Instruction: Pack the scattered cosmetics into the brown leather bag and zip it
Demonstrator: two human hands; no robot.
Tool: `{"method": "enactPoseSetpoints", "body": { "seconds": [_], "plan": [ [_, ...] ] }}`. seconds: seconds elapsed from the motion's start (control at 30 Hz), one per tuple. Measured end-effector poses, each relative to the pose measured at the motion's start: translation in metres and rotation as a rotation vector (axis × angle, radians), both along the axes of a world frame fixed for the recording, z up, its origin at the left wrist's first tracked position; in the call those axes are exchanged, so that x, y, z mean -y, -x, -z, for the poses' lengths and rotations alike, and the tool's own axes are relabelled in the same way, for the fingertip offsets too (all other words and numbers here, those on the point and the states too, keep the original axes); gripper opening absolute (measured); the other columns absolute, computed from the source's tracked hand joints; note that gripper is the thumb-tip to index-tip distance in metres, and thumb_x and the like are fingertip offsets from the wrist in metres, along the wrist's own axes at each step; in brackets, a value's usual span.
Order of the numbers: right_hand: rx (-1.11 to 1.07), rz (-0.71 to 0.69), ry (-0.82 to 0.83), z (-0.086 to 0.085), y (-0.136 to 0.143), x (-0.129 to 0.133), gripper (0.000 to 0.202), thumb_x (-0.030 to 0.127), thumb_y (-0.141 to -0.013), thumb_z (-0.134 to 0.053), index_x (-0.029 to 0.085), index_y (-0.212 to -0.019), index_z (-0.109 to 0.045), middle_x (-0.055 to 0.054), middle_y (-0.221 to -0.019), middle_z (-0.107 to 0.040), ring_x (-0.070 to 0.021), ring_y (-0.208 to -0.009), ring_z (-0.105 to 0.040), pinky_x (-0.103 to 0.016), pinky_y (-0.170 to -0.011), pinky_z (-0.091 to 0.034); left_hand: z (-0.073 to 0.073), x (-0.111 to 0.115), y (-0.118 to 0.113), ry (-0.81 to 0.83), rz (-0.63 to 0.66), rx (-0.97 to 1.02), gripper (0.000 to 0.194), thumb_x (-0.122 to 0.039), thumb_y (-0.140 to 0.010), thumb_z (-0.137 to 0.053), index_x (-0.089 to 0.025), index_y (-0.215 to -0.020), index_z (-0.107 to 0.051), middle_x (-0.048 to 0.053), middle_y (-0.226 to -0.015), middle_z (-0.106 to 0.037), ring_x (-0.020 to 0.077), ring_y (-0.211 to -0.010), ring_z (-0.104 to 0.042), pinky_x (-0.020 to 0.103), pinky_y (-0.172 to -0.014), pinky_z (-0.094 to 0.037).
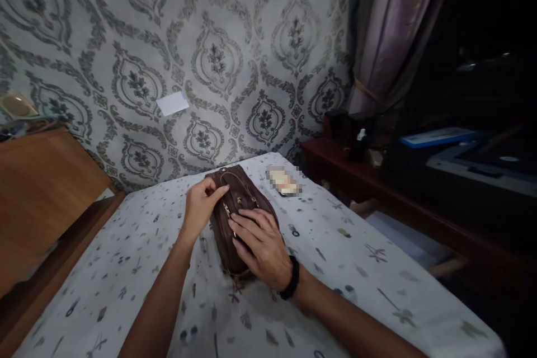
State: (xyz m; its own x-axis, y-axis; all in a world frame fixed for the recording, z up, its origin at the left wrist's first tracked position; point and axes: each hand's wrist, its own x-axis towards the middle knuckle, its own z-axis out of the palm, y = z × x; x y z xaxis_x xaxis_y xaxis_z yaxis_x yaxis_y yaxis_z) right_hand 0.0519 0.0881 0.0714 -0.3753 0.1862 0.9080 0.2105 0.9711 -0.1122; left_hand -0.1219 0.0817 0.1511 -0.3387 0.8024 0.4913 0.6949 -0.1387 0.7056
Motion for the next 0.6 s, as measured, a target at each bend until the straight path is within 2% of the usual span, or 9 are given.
{"method": "enactPoseSetpoints", "body": {
  "seconds": [0.13,0.3,0.47,0.6],
  "plan": [
    [-0.003,-0.002,0.0,0.0,0.0,0.0,0.025,0.016,-0.094,-0.053,0.015,-0.117,-0.062,-0.01,-0.116,-0.073,-0.0263,-0.115,-0.06,-0.051,-0.099,-0.046,-0.004,0.006,-0.005,0.014,-0.042,-0.193,0.03,-0.038,-0.08,-0.063,-0.02,-0.062,-0.047,-0.006,-0.058,-0.044,0.0114,-0.057,-0.041,0.025,-0.058,-0.031],
    [-0.012,-0.006,0.002,0.001,0.0,0.0,0.027,0.017,-0.094,-0.052,0.016,-0.12,-0.061,-0.01,-0.116,-0.073,-0.0259,-0.115,-0.06,-0.05,-0.099,-0.045,-0.005,0.015,-0.011,-0.037,-0.098,-0.408,0.011,-0.024,-0.087,-0.052,-0.02,-0.081,-0.06,0.001,-0.078,-0.059,0.0158,-0.072,-0.054,0.027,-0.065,-0.038],
    [-0.013,-0.01,0.006,0.001,0.0,0.0,0.029,0.016,-0.093,-0.053,0.015,-0.121,-0.062,-0.01,-0.116,-0.073,-0.0253,-0.115,-0.06,-0.05,-0.1,-0.045,-0.001,0.018,-0.01,-0.057,-0.145,-0.319,0.012,-0.019,-0.087,-0.052,-0.02,-0.092,-0.064,0.003,-0.084,-0.068,0.0187,-0.078,-0.063,0.029,-0.07,-0.044],
    [-0.008,-0.013,0.01,0.0,0.0,0.0,0.029,0.016,-0.093,-0.053,0.015,-0.121,-0.062,-0.011,-0.116,-0.072,-0.0257,-0.116,-0.059,-0.051,-0.1,-0.046,0.0,0.019,-0.013,-0.074,-0.147,-0.261,0.011,-0.018,-0.086,-0.053,-0.021,-0.091,-0.063,0.002,-0.084,-0.07,0.0197,-0.081,-0.065,0.03,-0.074,-0.046]
  ]
}}
